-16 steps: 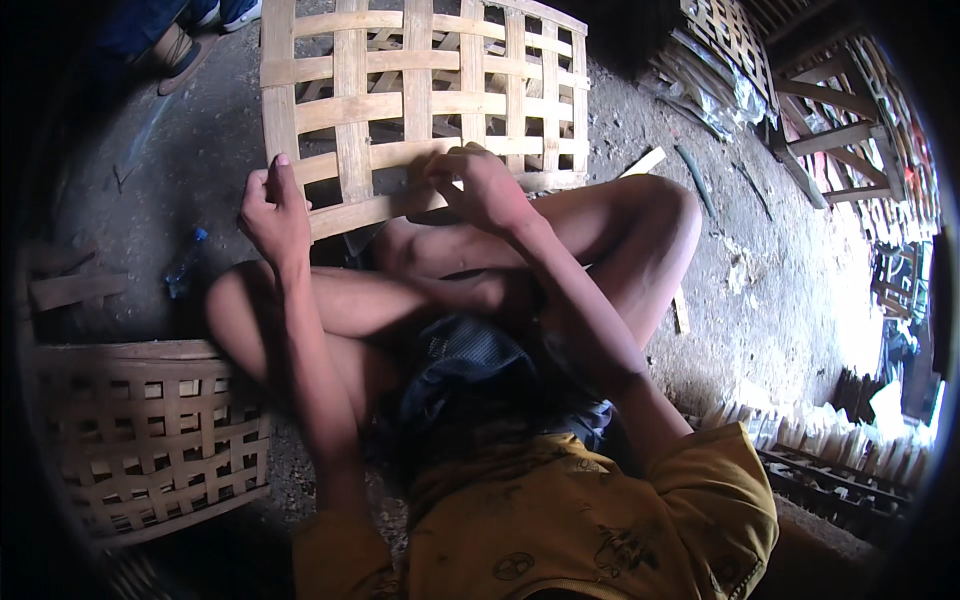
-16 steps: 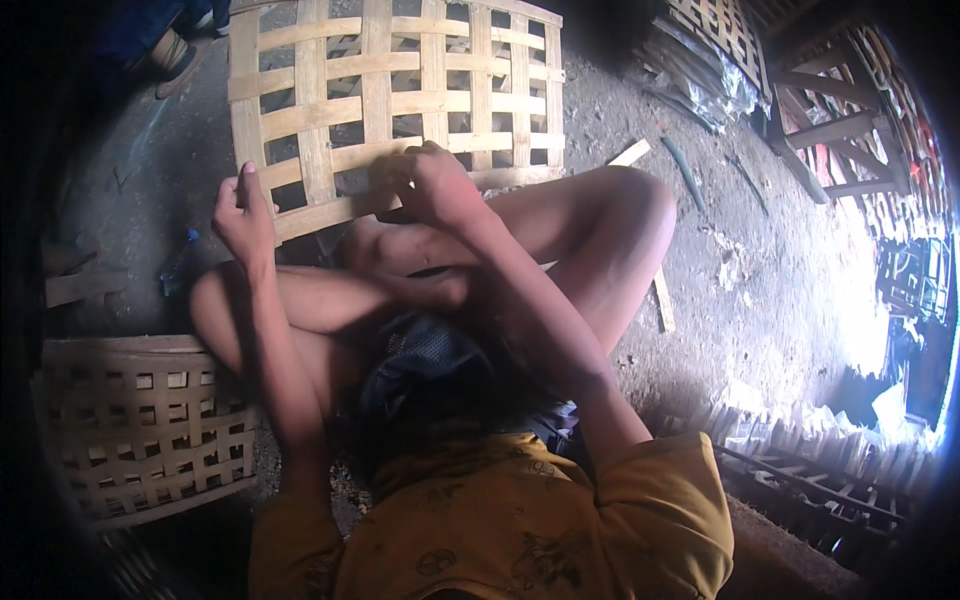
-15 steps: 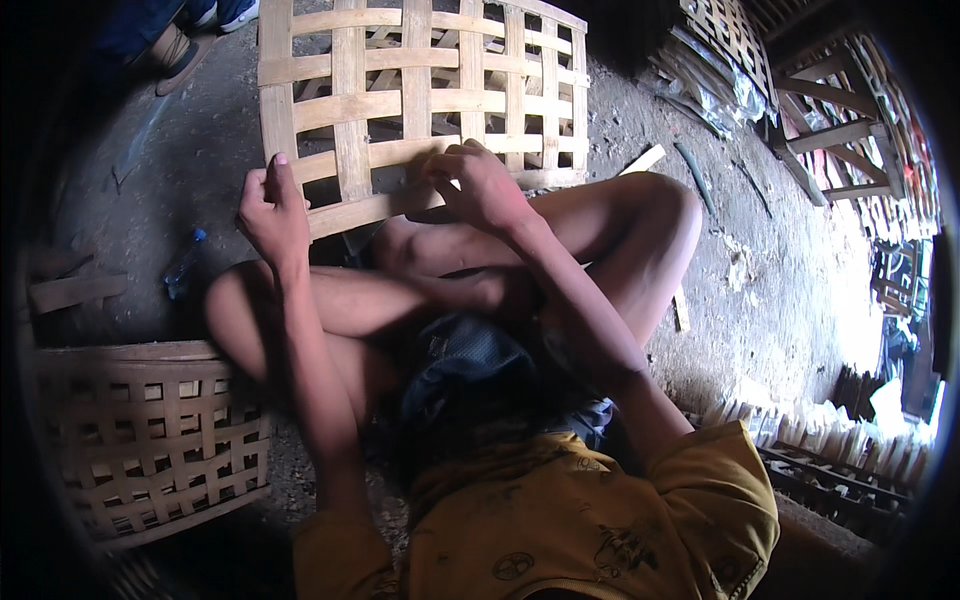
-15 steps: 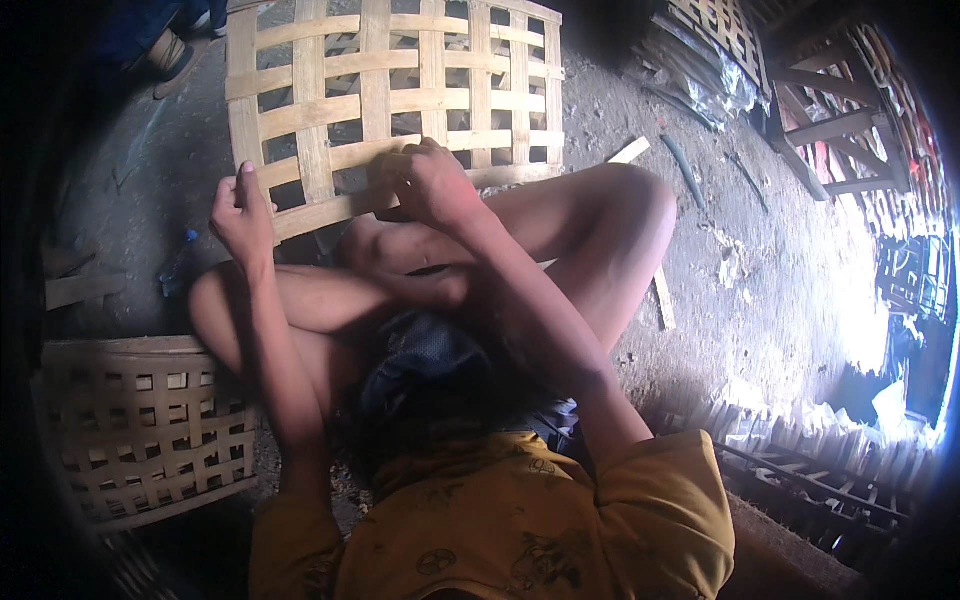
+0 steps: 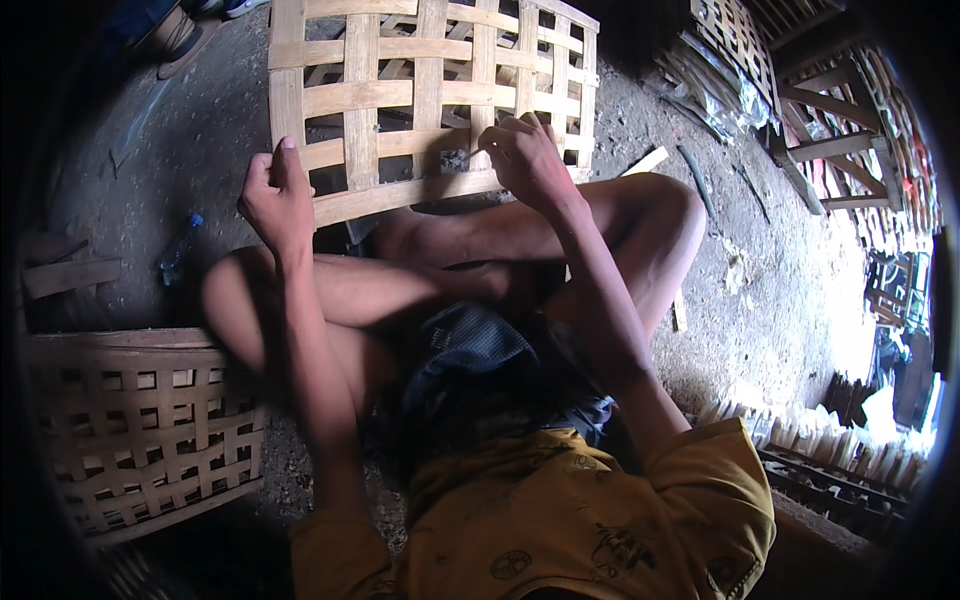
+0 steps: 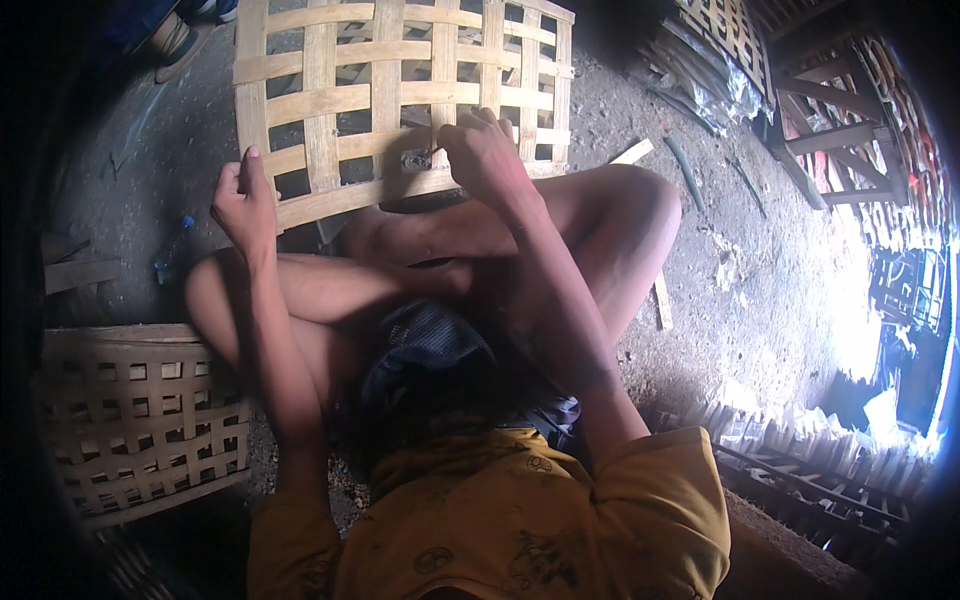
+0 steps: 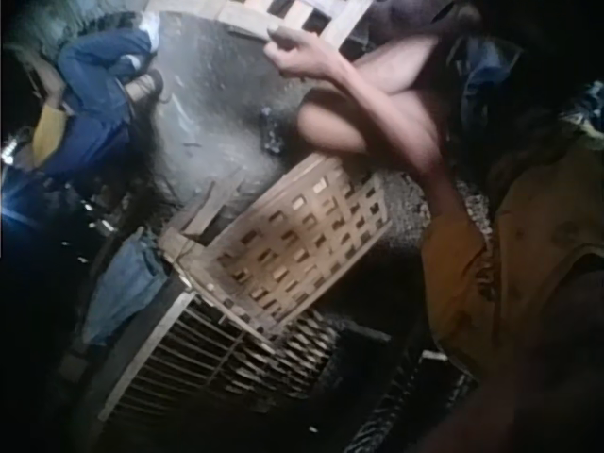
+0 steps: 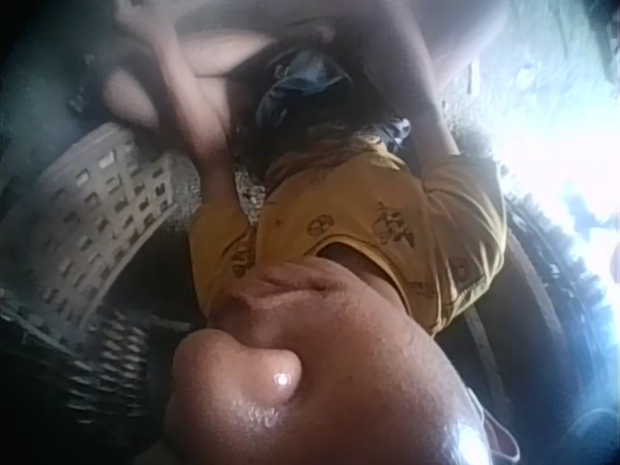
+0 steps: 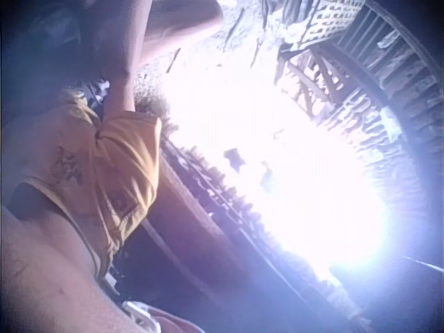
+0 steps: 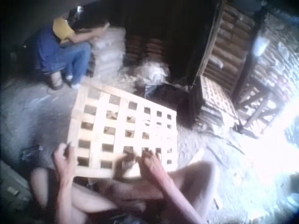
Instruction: The person sits on the floor and assembles a wooden lattice panel by hand, inserting and adjusting thin wooden strips into a grid frame. The person repeatedly repositions the panel and aligns the strips to fit the openings.
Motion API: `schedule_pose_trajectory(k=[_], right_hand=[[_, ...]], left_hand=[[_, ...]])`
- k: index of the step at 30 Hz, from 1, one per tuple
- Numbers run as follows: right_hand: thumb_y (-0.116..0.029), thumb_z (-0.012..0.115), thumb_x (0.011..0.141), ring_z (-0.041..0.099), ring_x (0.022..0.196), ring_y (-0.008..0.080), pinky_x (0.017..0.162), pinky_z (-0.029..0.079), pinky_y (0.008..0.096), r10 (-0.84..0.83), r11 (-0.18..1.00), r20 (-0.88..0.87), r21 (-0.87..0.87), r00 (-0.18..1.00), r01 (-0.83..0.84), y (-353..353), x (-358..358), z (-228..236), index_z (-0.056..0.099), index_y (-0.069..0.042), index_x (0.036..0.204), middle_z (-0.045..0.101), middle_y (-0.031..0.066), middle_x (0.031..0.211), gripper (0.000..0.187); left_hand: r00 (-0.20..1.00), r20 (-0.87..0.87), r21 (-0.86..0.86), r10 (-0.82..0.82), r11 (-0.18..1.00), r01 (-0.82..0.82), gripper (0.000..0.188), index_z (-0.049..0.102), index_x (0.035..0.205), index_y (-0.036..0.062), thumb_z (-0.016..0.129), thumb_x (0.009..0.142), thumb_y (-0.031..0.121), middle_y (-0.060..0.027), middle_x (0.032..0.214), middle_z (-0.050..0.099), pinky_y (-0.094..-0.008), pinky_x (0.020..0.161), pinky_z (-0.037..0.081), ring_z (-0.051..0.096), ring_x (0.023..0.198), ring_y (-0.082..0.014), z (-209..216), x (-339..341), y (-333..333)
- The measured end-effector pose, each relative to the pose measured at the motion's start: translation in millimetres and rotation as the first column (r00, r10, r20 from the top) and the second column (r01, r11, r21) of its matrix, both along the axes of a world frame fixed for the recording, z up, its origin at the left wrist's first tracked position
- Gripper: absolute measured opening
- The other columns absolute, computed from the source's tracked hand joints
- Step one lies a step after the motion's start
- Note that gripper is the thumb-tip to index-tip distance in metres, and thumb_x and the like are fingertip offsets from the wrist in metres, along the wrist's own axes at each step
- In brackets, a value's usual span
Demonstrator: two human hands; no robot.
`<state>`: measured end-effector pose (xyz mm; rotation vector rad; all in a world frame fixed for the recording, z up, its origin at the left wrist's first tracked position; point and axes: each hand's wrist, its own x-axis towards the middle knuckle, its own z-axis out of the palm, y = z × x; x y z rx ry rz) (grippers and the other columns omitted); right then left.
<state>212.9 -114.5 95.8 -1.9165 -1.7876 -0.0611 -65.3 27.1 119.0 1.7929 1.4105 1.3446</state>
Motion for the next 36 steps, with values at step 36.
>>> schedule_pose_trajectory(k=[36], right_hand=[[-0.007,0.065,0.087,0.058,0.103,0.0296,0.091,0.046,0.0451,0.119,0.992,0.021,-0.047,0.993,-0.118,9.2,-36.7,-9.6,0.075,-0.016,0.105,0.066,0.0071,0.101,0.022]], left_hand=[[1.0,0.021,-0.001,0.002,1.0,-0.002,0.04,0.065,0.078,-0.0002,0.068,0.099,0.034,-0.0102,0.059,0.066,-0.0377,0.057,0.052,0.068,0.05,-0.0218,-10.0,-4.9,4.4]])
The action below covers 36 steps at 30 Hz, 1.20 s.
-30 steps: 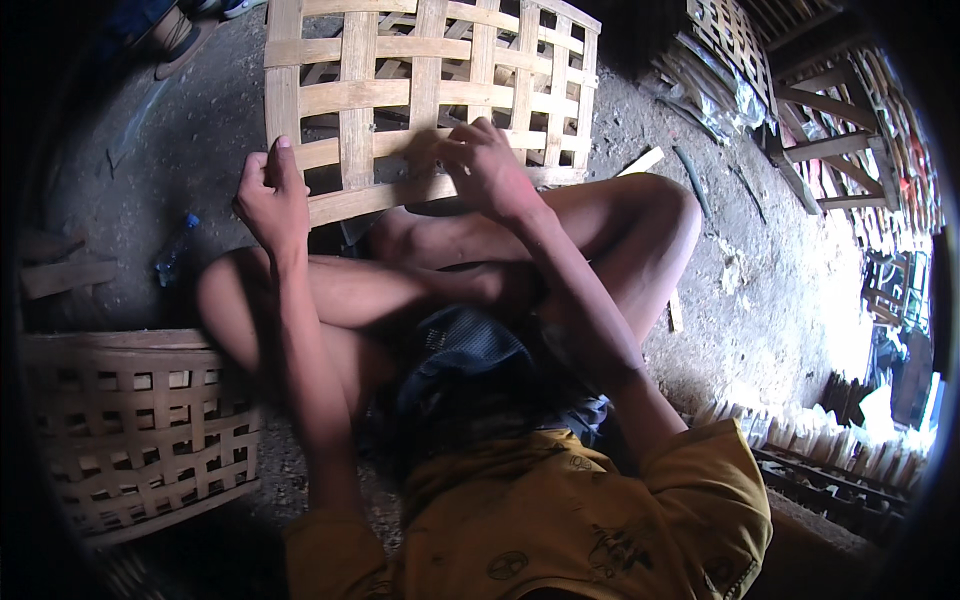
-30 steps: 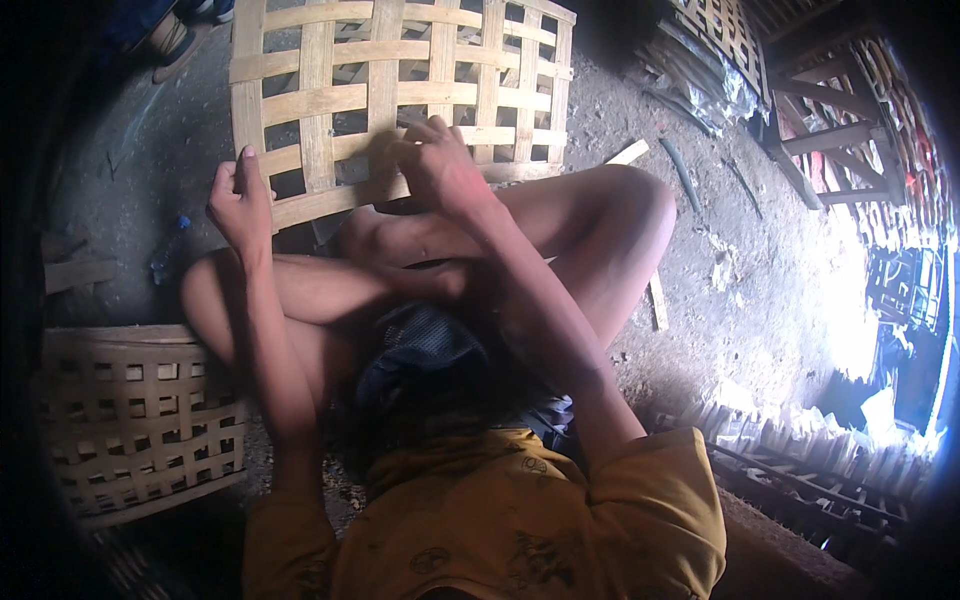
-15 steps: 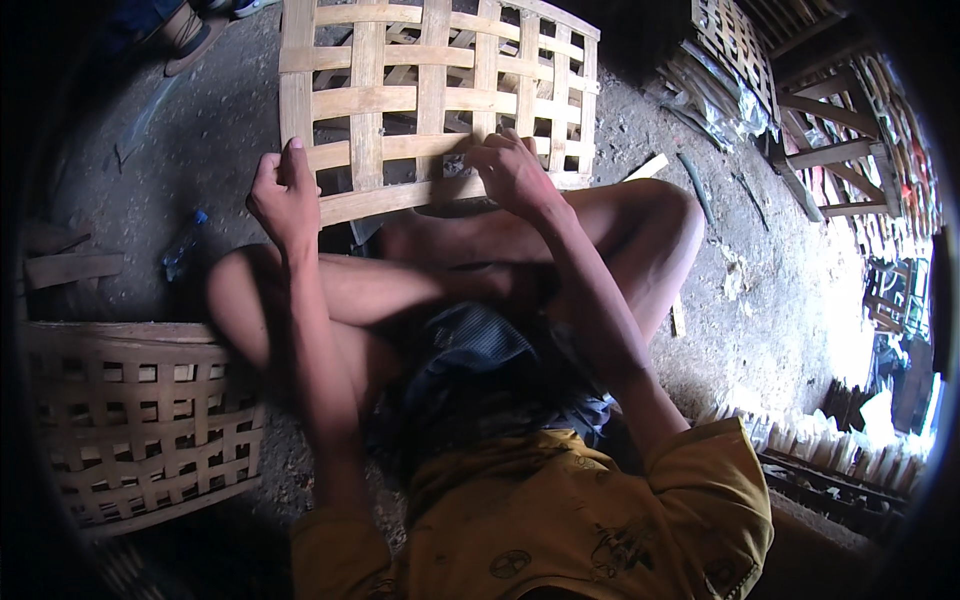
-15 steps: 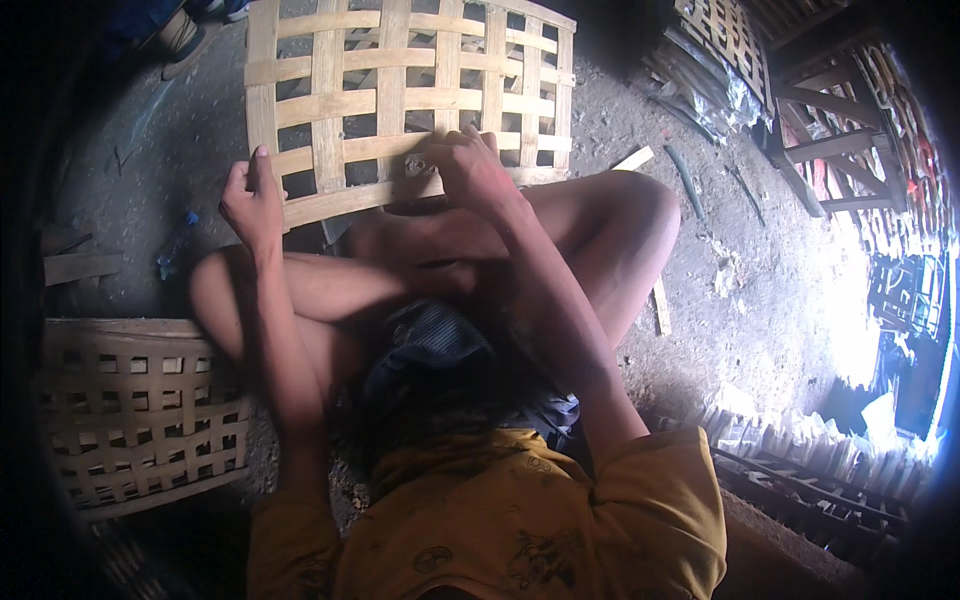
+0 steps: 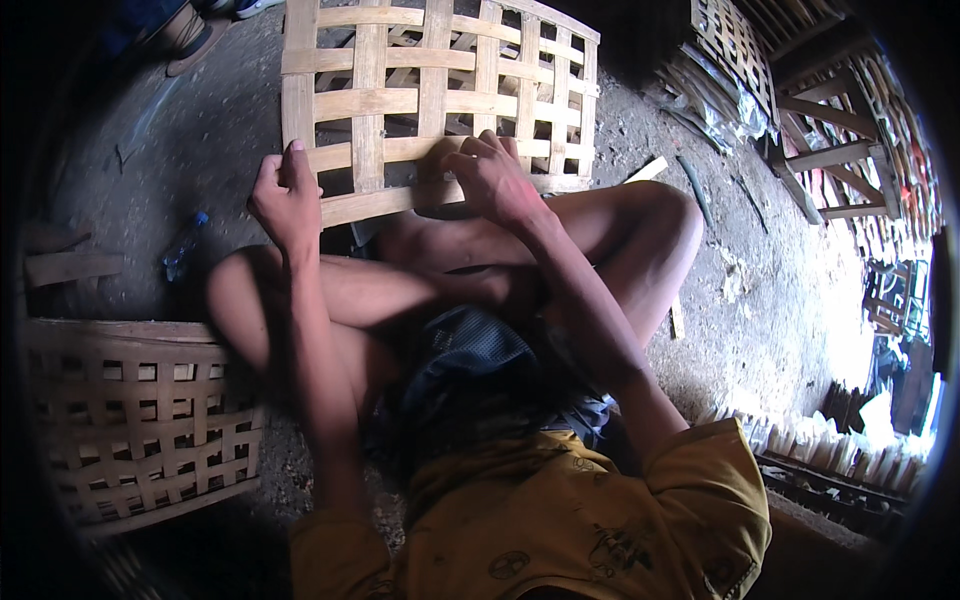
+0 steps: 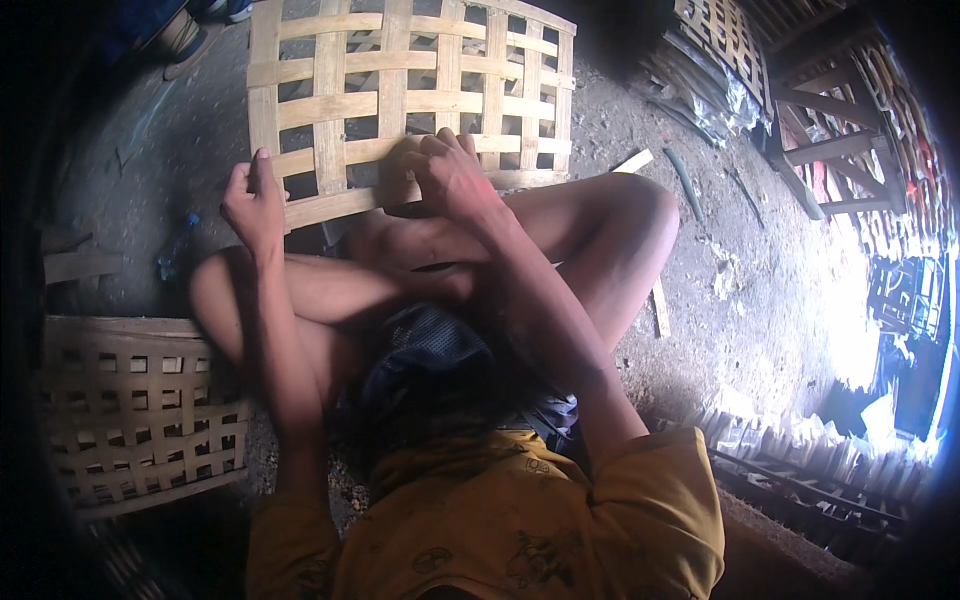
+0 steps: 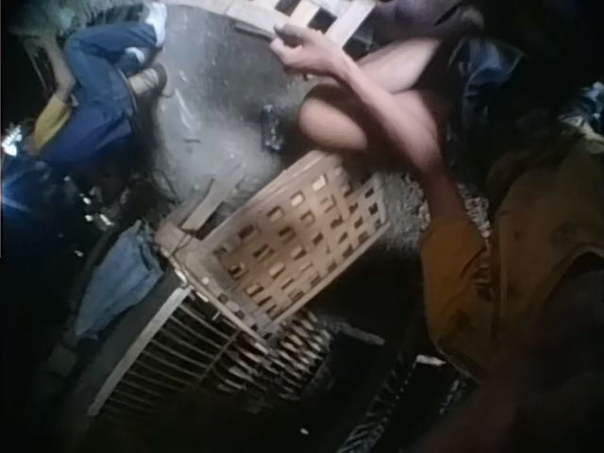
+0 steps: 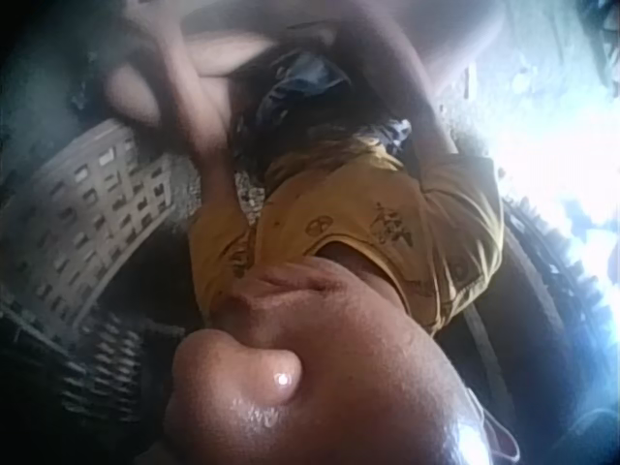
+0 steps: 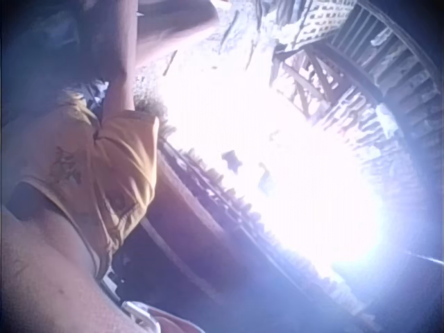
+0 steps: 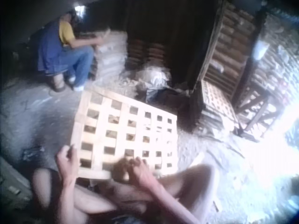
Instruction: The person sits on the floor and assembles a wooden lattice panel by hand, inserting and adjusting thin wooden strips into a grid frame. The person repeatedly repositions the panel and aligns the strips to fit the openings.
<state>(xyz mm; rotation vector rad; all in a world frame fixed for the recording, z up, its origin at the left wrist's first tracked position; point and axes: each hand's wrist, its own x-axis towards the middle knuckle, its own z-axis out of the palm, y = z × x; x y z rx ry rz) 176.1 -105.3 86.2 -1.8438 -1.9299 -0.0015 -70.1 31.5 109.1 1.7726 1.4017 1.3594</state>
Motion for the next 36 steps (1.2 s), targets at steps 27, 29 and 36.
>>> schedule_pose_trajectory(k=[27,29,36], right_hand=[[-0.012,0.068,0.089,0.066,0.098,0.0363,0.088,0.051,0.0476,-0.076,0.997,-0.401,-0.028,0.913,0.071,-1.8,9.3,-20.7,0.071,-0.01,0.096,0.071,0.0126,0.098,0.008],[-0.013,0.068,0.09,0.069,0.092,0.0372,0.084,0.054,0.0442,-0.106,0.994,-0.445,-0.075,0.889,0.081,-0.2,10.5,-24.3,0.071,-0.005,0.099,0.072,0.0167,0.096,0.012],[-0.023,0.069,0.092,0.072,0.089,0.0275,0.081,0.055,0.0396,-0.223,0.965,-0.495,-0.235,0.84,0.118,4.9,11.8,-41.1,0.073,-0.003,0.106,0.074,0.0164,0.094,0.025]], left_hand=[[1.0,-0.022,0.016,0.019,1.0,-0.019,0.039,0.066,0.08,-0.0011,0.067,0.1,0.032,-0.0106,0.062,0.068,-0.033,0.054,0.051,0.069,0.051,-0.0191,2.9,2.0,-1.5],[0.999,-0.032,0.031,0.015,0.999,-0.014,0.039,0.066,0.08,-0.001,0.067,0.101,0.032,-0.0105,0.062,0.068,-0.0322,0.054,0.051,0.069,0.052,-0.0181,0.5,0.6,-0.2],[0.998,-0.061,0.045,0.007,0.999,-0.005,0.038,0.063,0.08,0.0003,0.067,0.101,0.032,-0.0091,0.059,0.067,-0.032,0.053,0.05,0.069,0.051,-0.0175,-3.4,-0.5,-1.0]])
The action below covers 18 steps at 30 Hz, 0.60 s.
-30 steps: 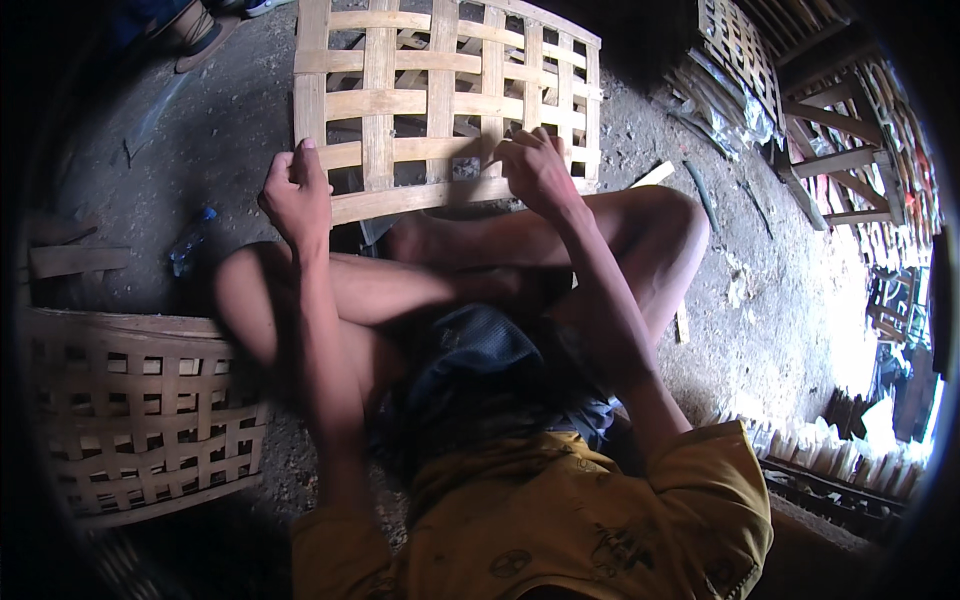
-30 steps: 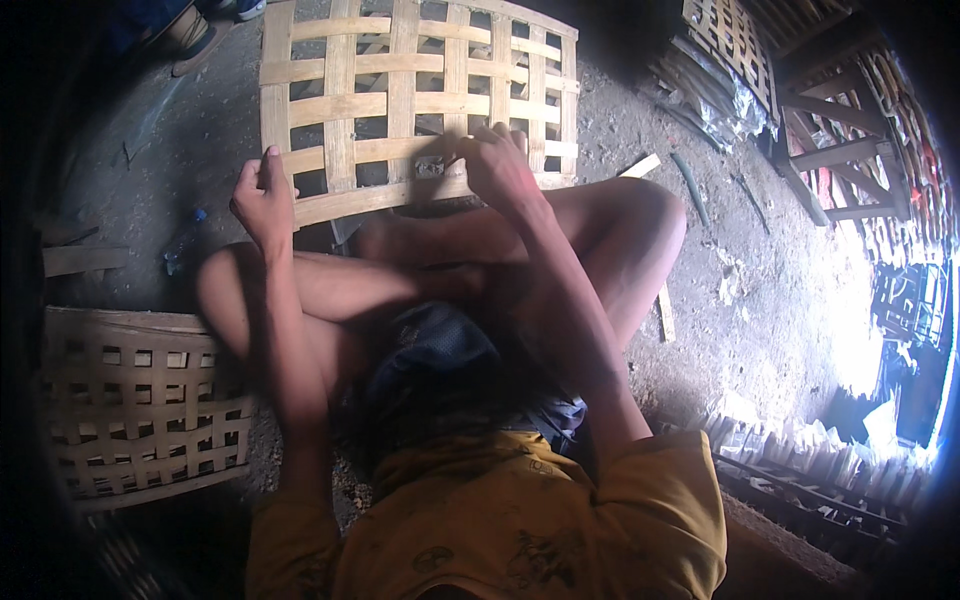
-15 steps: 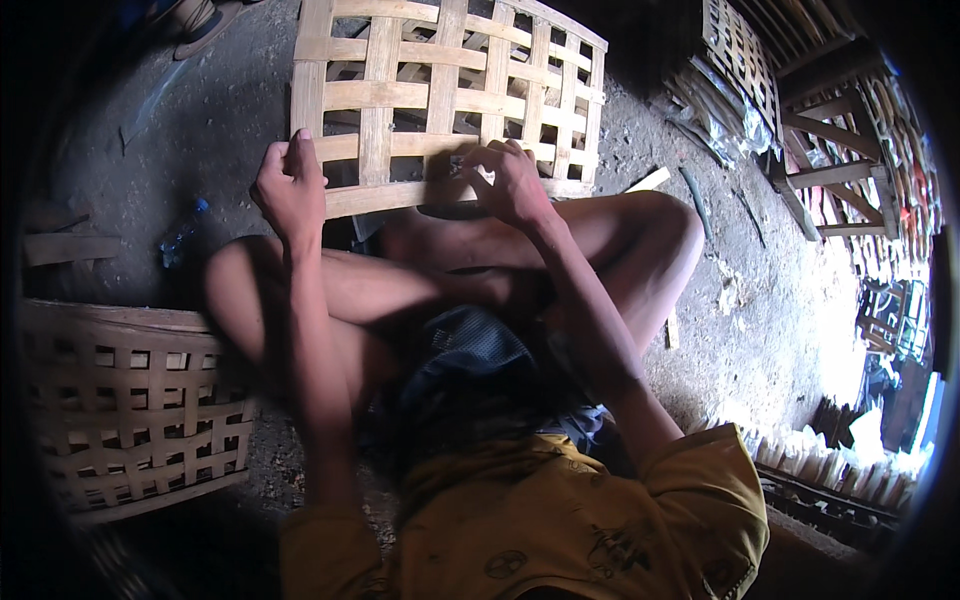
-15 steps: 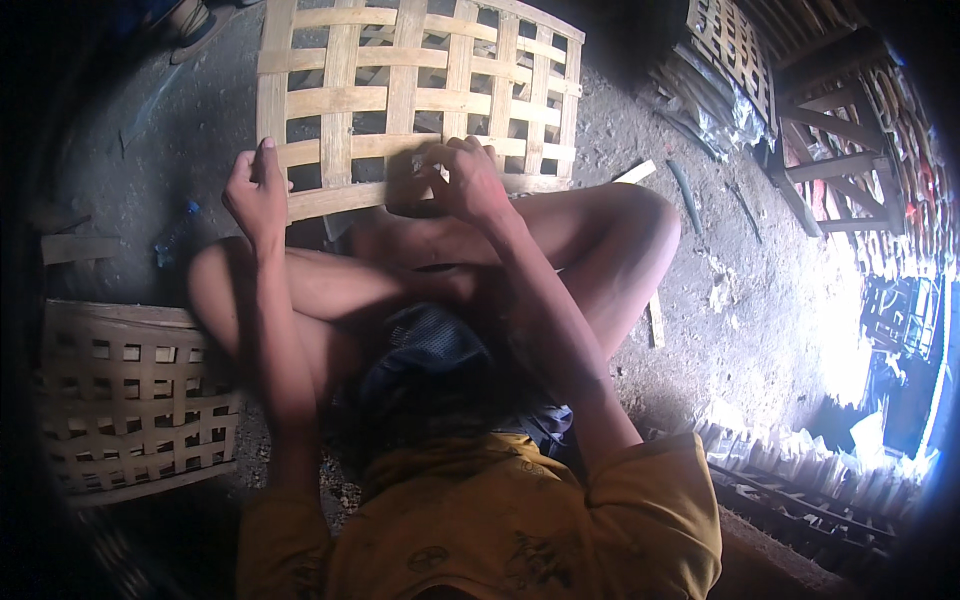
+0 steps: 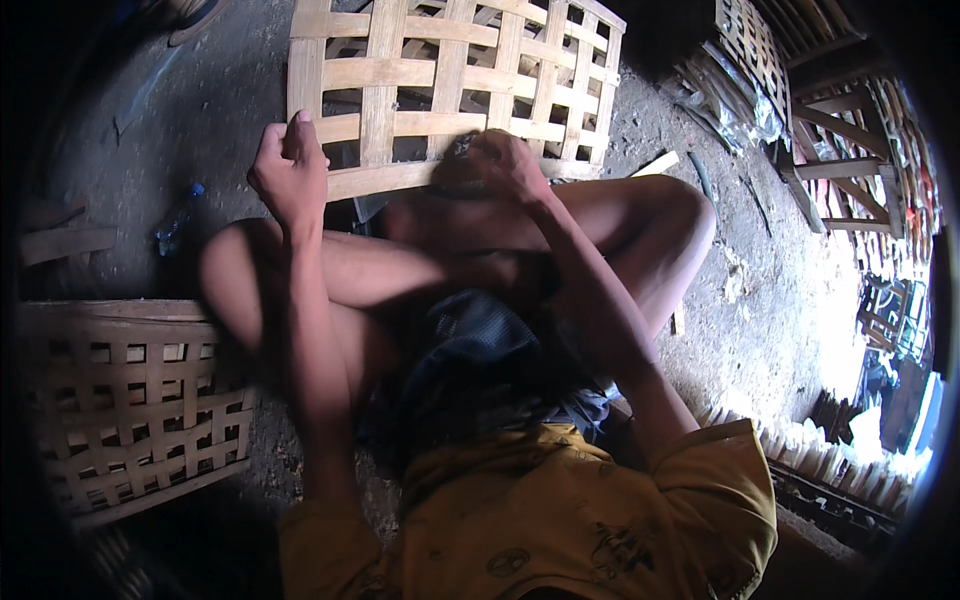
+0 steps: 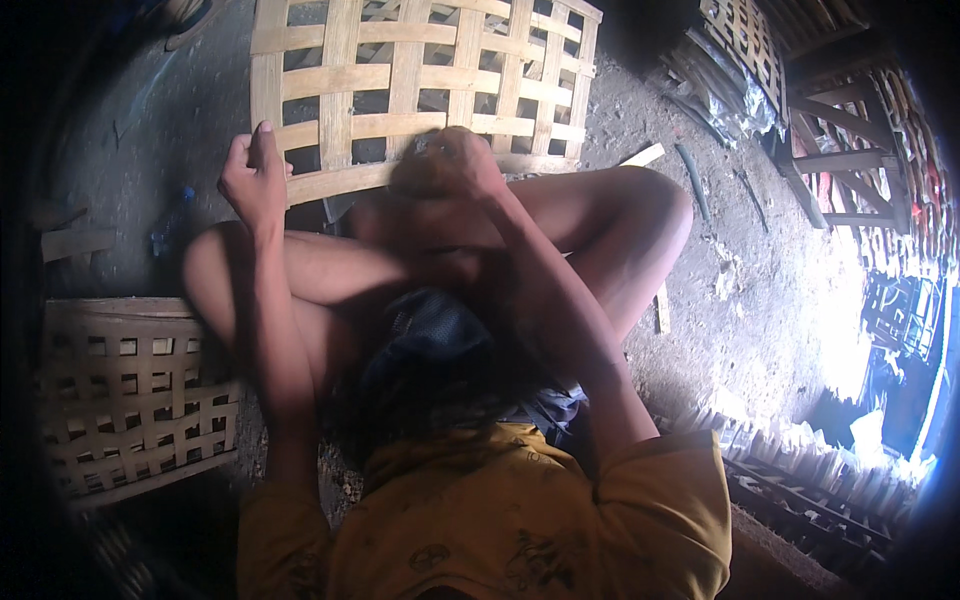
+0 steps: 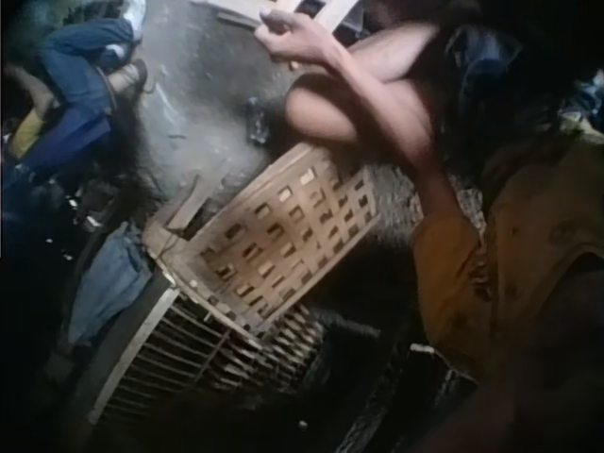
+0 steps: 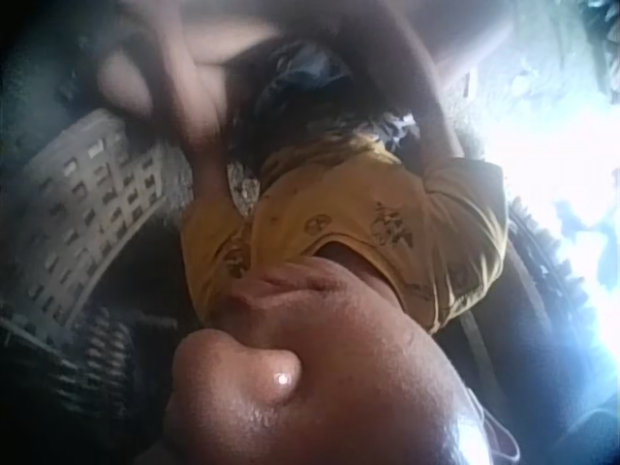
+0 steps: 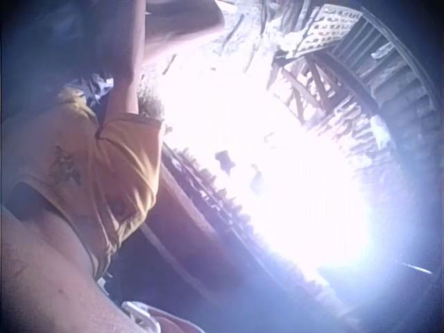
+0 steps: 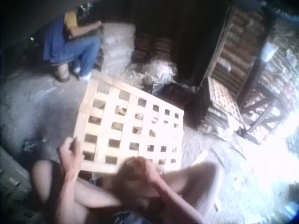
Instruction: The person sits on the floor and assembles a wooden lattice panel by hand, inserting and adjusting thin wooden strips into a grid frame. The person repeatedly repositions the panel and aligns the strips to fit the openings.
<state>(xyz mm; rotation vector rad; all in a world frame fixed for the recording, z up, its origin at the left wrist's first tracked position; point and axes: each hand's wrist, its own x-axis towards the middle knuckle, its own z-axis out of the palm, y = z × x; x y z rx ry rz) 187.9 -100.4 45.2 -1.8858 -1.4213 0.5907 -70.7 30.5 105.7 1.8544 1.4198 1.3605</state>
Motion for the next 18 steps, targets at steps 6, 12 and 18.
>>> schedule_pose_trajectory(k=[6,12,18], right_hand=[[-0.029,0.067,0.093,0.072,0.088,0.0257,0.082,0.055,0.0378,-0.12,0.988,-0.083,-0.108,0.989,0.111,0.3,-5.7,-12.8,0.074,-0.001,0.109,0.075,0.0172,0.093,0.033],[-0.029,0.067,0.092,0.071,0.094,0.0235,0.086,0.054,0.036,-0.054,0.977,-0.209,-0.214,0.976,0.009,2.0,-7.9,3.6,0.074,0.001,0.11,0.075,0.0177,0.099,0.036],[-0.026,0.067,0.09,0.071,0.095,0.0313,0.086,0.054,0.0404,-0.061,0.998,-0.359,-0.052,0.931,0.045,1.4,-28.7,16.2,0.074,0.001,0.104,0.074,0.0221,0.101,0.03]], left_hand=[[1.0,0.007,-0.004,0.018,1.0,-0.018,0.039,0.063,0.079,0.0007,0.067,0.101,0.033,-0.0086,0.058,0.066,-0.0313,0.053,0.051,0.069,0.051,-0.0172,-6.8,1.9,1.0],[0.999,0.012,-0.034,0.031,0.999,-0.03,0.036,0.062,0.078,0.0015,0.068,0.099,0.03,-0.0098,0.056,0.066,-0.0346,0.058,0.053,0.069,0.051,-0.0208,-6.5,1.1,1.4],[0.996,0.089,-0.075,0.002,0.997,0.005,0.035,0.065,0.079,0.001,0.069,0.099,0.029,-0.0087,0.057,0.066,-0.0338,0.057,0.053,0.068,0.049,-0.0191,-4.7,0.2,2.5]])
